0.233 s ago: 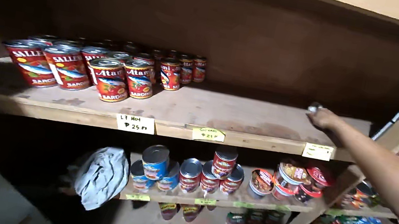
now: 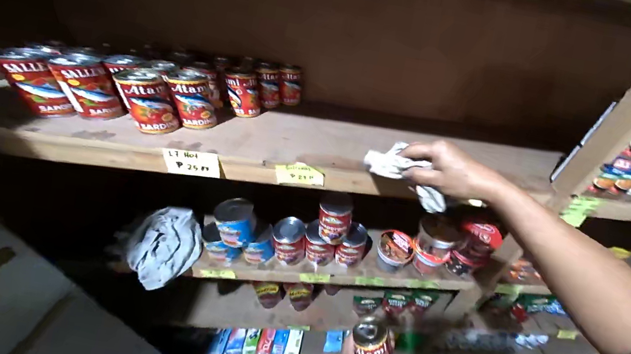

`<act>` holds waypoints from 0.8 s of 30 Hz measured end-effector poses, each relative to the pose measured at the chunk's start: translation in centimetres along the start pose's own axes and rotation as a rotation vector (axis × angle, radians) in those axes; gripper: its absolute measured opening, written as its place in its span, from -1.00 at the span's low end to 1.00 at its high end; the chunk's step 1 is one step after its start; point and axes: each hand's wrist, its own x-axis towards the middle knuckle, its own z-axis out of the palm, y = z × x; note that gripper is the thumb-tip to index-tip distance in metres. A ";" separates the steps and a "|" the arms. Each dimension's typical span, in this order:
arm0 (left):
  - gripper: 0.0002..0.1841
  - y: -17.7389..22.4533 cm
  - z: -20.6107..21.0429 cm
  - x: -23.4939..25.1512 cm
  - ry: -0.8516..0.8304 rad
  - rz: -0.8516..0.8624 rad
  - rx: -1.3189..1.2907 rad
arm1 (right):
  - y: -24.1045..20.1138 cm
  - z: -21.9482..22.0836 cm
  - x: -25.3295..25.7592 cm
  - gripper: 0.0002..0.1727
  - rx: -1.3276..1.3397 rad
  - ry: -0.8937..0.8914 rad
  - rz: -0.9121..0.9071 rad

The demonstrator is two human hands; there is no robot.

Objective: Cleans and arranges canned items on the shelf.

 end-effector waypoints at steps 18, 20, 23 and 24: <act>-0.33 -6.3 12.1 -4.6 -0.230 0.062 0.764 | 23.2 24.7 -23.6 -0.57 0.326 0.479 -0.213; -0.30 -6.4 13.1 -5.4 -0.200 0.005 0.819 | 23.1 26.7 -23.9 -0.56 0.139 0.471 -0.263; -0.27 -6.9 13.7 -5.3 -0.189 -0.067 0.703 | 24.7 26.0 -25.3 -0.69 0.105 0.462 -0.286; -0.35 -7.2 13.8 -5.2 -0.203 -0.057 0.666 | 25.3 25.5 -25.6 -0.73 0.105 0.485 -0.296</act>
